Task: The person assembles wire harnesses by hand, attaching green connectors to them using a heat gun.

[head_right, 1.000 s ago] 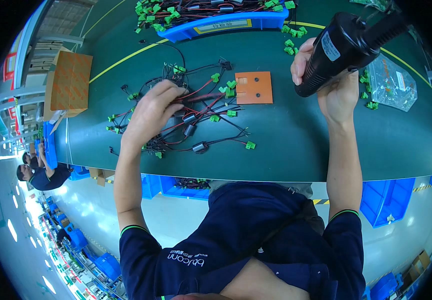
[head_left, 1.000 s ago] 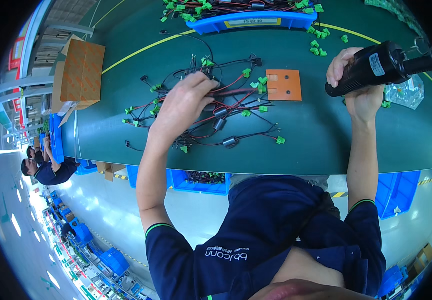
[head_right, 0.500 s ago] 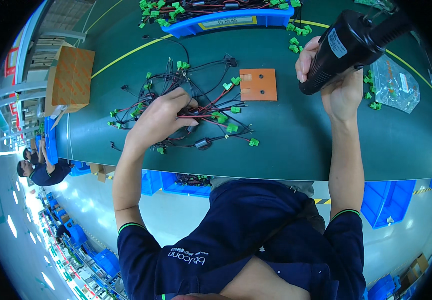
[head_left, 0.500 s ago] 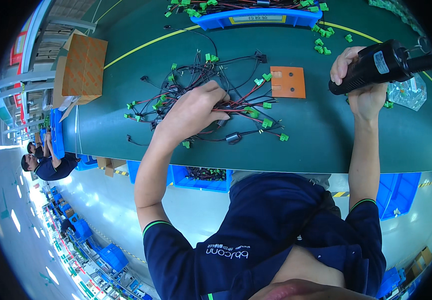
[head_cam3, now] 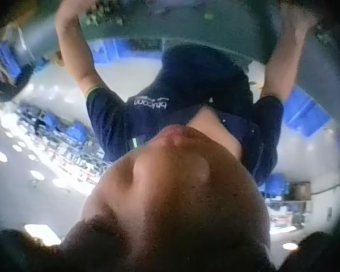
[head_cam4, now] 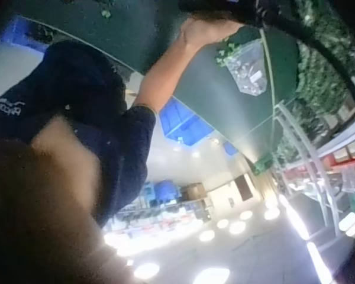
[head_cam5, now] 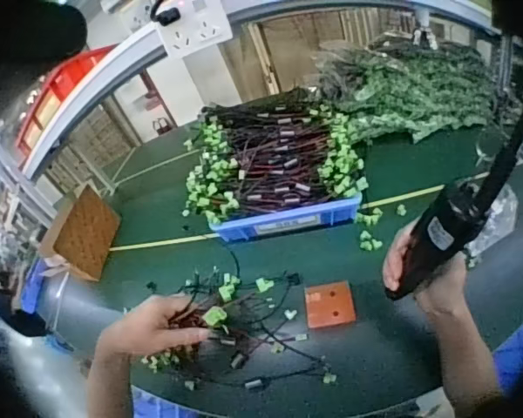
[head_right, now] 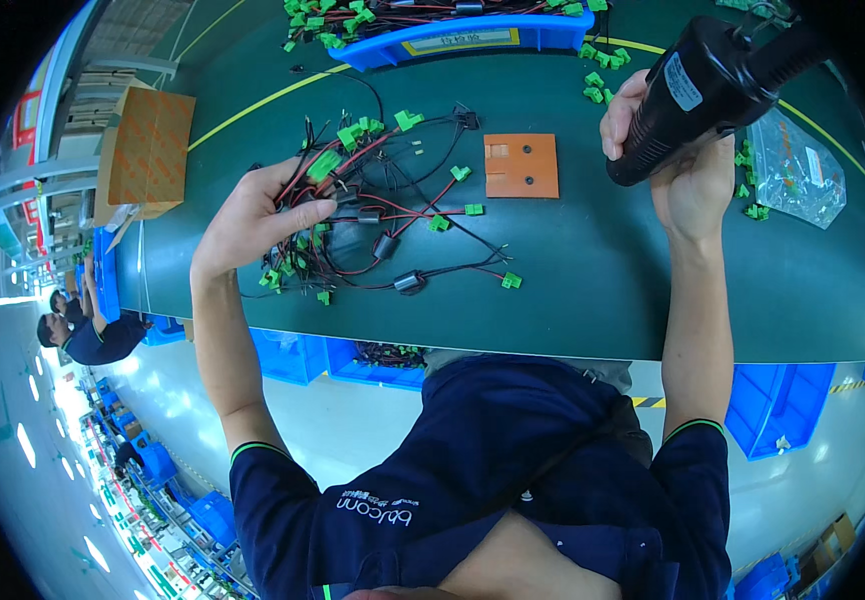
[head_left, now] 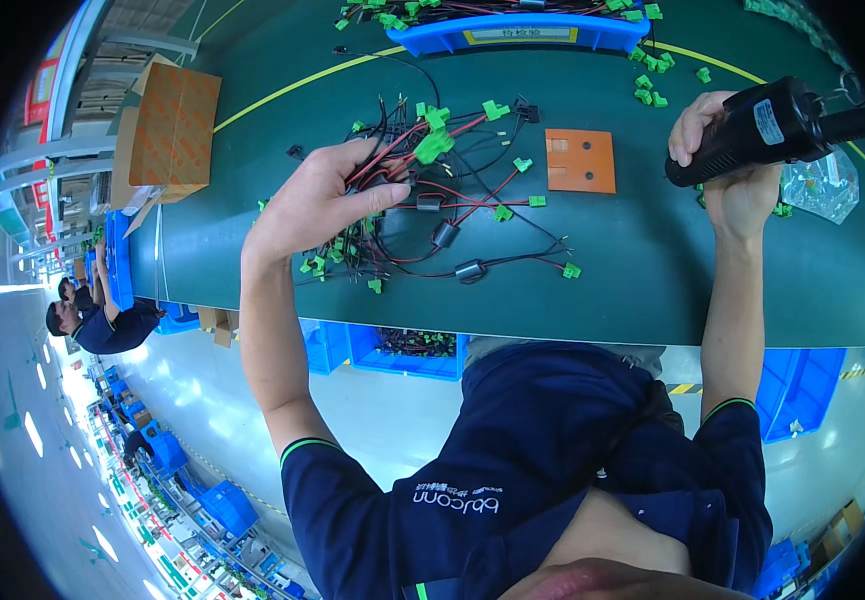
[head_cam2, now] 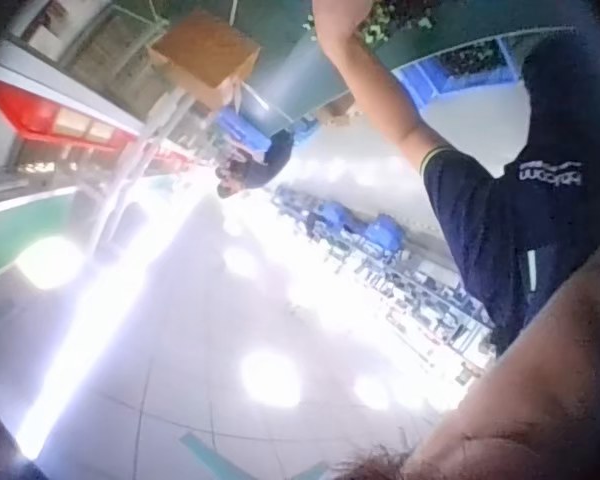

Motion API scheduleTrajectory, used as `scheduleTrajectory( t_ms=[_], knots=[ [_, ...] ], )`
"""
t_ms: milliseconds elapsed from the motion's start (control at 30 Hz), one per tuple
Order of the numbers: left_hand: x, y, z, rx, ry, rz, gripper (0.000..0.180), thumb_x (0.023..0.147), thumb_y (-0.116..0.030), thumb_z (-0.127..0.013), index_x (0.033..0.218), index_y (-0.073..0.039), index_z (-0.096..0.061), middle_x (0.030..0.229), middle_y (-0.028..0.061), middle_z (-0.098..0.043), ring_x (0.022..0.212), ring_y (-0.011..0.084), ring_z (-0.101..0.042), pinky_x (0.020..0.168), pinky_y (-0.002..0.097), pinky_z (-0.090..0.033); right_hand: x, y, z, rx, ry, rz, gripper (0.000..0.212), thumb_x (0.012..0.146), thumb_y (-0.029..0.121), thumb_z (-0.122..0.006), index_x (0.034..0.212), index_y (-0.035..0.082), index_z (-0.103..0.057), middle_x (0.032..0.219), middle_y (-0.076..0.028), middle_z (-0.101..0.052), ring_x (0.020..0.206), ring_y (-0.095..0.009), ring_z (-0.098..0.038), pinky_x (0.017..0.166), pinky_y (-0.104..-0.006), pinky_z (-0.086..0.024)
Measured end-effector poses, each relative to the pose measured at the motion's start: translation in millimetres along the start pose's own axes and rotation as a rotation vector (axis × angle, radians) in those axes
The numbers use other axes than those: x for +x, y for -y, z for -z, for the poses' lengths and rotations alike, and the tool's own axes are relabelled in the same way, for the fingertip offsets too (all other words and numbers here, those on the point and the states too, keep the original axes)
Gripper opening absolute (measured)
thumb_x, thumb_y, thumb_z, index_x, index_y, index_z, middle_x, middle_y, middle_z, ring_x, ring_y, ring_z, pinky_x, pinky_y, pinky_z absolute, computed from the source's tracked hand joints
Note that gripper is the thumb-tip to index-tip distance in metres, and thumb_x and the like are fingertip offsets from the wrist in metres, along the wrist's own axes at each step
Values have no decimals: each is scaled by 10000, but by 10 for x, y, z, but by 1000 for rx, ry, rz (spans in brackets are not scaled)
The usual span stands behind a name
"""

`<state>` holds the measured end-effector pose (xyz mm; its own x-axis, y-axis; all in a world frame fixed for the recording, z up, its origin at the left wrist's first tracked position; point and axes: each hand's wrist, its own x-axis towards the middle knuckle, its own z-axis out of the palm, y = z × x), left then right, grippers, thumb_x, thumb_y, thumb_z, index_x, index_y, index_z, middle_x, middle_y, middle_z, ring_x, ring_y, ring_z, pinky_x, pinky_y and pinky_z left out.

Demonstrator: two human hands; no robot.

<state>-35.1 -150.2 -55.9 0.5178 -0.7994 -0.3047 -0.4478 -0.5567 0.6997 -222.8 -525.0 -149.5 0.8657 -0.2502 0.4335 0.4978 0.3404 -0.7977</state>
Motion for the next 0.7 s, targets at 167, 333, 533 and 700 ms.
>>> scheduleTrajectory(
  t_ms=[167, 333, 533, 700],
  knots=[
    [-39, 6, -27, -127, -32, -12, 343, 946, -209, -808, 1151, 41, -691, 889, -12, -656, 825, 60, -529, 725, 255, -467, 2, 52, -160, -105, -93, -56, 688, 1036, 664, -395, 1149, 9, -573, 822, -102, -543, 700, -206, -529, 673, -355, -435],
    [-49, -12, 121, -301, -38, 133, 372, 906, -207, -845, 1151, 32, -700, 916, 6, -658, 782, 47, -530, 674, 234, -435, -21, 7, -44, -24, -44, -26, 782, 1046, 677, -319, 1180, -51, -571, 846, -134, -608, 737, -230, -569, 671, -359, -459],
    [-129, -15, 314, -117, -104, -70, 373, 777, -131, -928, 1047, -5, -705, 876, -11, -630, 751, 56, -515, 664, 233, -415, -31, 9, -30, -101, -73, -44, 806, 1034, 705, -342, 1183, -55, -566, 832, -126, -608, 730, -229, -570, 669, -356, -451],
    [-361, -154, 684, 52, -410, -7, 200, 837, -37, -842, 979, -16, -703, 809, -37, -629, 765, 41, -549, 728, 225, -452, 2, -5, 9, -43, -21, 4, 785, 1041, 687, -347, 1196, -52, -563, 861, -126, -614, 749, -227, -576, 669, -353, -445]
  ],
)
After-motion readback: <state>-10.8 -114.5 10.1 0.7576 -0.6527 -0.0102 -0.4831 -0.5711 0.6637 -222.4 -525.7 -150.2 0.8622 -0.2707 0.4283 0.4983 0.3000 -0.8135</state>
